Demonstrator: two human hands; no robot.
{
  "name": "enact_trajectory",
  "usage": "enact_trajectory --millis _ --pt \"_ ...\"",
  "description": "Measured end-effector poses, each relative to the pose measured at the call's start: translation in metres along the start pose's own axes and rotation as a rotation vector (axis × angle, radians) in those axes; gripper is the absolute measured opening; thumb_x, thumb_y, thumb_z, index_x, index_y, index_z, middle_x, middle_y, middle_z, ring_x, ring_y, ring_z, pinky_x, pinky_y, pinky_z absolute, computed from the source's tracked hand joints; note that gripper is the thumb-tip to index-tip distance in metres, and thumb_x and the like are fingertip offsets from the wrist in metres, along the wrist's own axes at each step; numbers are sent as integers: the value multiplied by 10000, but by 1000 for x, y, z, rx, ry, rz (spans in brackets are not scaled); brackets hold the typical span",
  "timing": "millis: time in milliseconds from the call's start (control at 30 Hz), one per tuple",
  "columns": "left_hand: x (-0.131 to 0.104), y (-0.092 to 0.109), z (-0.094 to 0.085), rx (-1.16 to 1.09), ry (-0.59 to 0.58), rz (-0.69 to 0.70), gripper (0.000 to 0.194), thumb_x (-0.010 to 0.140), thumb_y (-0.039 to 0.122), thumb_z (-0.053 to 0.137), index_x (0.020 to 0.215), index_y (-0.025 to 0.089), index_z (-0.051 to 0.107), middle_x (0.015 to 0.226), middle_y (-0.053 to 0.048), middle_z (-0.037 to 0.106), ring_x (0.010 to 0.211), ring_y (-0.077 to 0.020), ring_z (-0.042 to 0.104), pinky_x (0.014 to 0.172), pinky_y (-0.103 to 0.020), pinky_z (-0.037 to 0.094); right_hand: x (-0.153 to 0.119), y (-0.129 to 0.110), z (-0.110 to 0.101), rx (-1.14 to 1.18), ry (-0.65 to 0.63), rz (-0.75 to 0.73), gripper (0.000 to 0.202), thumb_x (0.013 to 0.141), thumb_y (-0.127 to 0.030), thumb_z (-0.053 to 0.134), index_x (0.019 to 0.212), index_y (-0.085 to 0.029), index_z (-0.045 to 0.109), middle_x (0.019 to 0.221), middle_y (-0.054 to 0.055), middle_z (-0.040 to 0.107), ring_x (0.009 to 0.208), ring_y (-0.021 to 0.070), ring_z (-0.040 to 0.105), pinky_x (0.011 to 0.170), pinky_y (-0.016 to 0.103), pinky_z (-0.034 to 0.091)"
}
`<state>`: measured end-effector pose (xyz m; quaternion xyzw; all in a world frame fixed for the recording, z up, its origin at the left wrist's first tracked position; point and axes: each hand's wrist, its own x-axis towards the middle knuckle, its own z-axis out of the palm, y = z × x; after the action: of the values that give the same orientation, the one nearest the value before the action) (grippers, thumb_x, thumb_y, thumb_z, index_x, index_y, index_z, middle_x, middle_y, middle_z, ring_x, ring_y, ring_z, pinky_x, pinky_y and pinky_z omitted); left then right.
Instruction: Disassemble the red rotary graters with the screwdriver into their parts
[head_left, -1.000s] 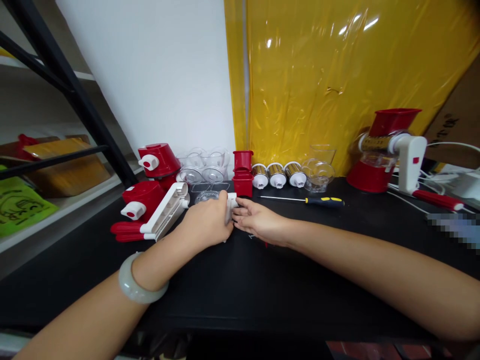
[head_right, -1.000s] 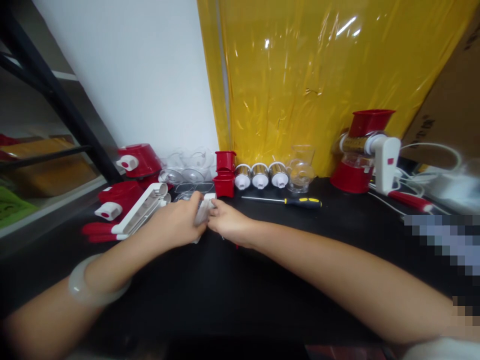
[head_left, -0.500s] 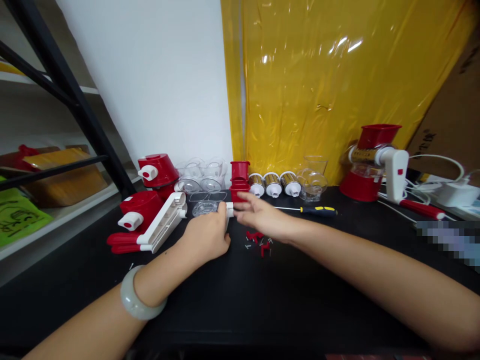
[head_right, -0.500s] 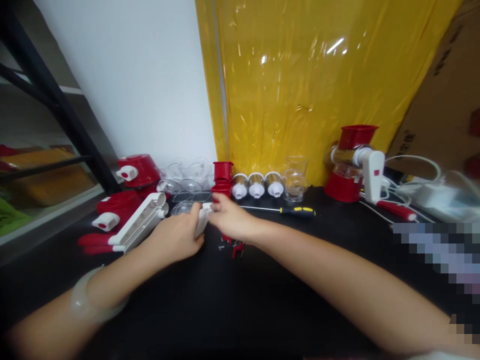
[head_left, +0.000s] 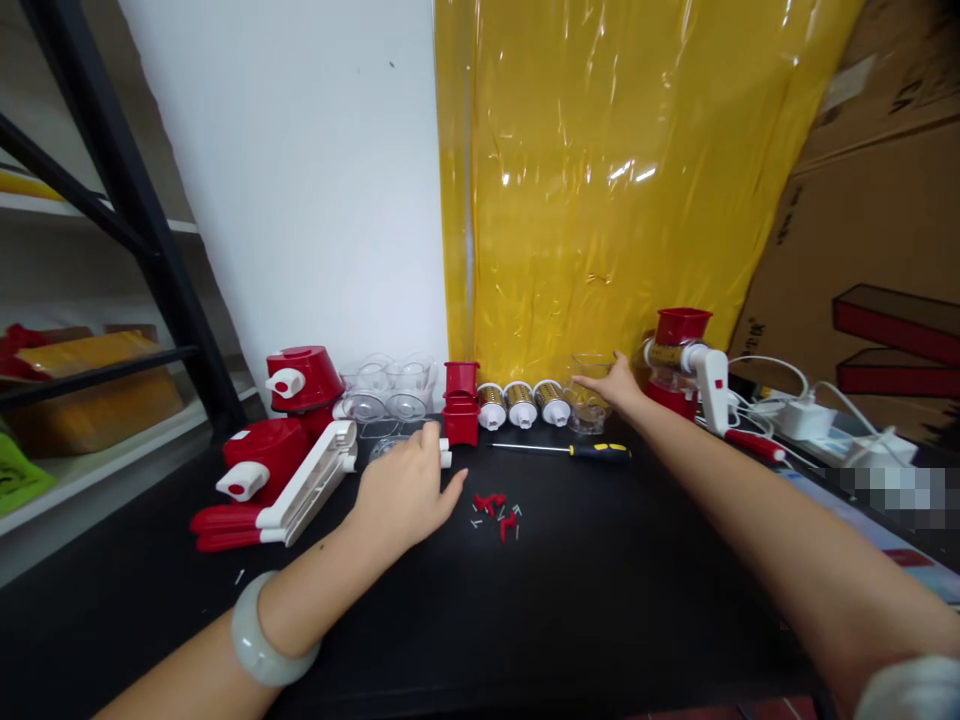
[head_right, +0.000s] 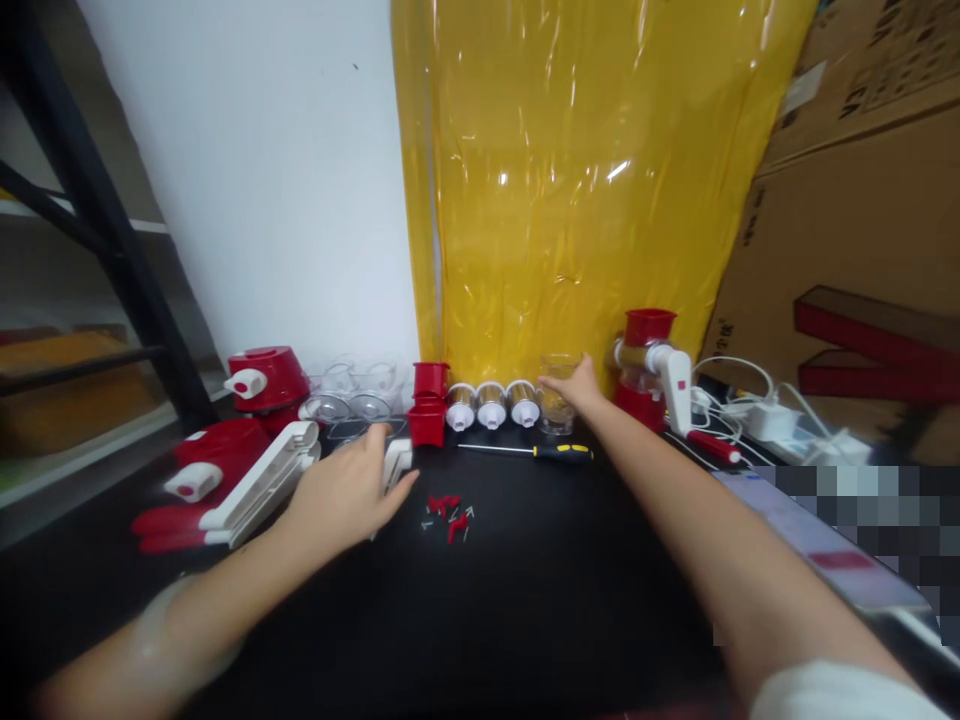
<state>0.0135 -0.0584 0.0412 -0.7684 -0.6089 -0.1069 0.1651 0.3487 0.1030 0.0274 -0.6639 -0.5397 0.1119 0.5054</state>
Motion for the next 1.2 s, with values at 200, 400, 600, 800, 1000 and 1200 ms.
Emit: enact_trajectory --millis 200,400,600,800,1000,1200 --pt "-1 3 -1 -59 28 64 445 954 461 332 1219 120 440 907 -147 702 864 -313 700 640 -357 494 3 4 6 -12 21 45 993 646 -347 786 1441 -11 296 1355 271 505 1252 306 518 1039 355 407" --pt "1 -3 2 -133 69 88 401 965 425 353 1238 143 434 941 -117 703 852 -268 703 664 -328 501 -5 -4 -10 -90 199 -112 879 659 -362 754 1378 8 409 1282 245 546 1177 302 545 1019 376 419" --pt "8 -10 14 -189 381 369 347 931 349 484 1226 167 485 1093 -122 661 1010 -271 656 785 -376 547 -44 -51 -38 8 203 -539 870 622 -331 780 1398 -117 449 1224 176 574 1152 319 556 1038 484 415" --pt "15 3 -8 -177 764 684 678 842 233 662 1431 237 326 1557 -171 280 1443 -356 274 1102 -552 367 -115 -110 -47 117 -321 -885 869 647 -317 772 1430 -214 409 1238 122 599 1151 277 588 991 450 476" --pt "16 18 -47 -35 708 724 709 873 57 524 1515 186 253 1524 -178 383 1405 -290 375 1140 -491 336 -152 -128 -35 153 -421 -895 885 661 -301 759 1399 -179 287 1287 168 571 1113 284 626 907 427 524" --pt "35 20 -42 -345 530 786 794 813 128 670 1493 274 289 1548 -184 276 1394 -350 348 1065 -539 417 -148 -127 -35 222 -410 -878 808 639 -313 798 1302 -198 351 1298 157 557 1190 277 588 965 434 484"
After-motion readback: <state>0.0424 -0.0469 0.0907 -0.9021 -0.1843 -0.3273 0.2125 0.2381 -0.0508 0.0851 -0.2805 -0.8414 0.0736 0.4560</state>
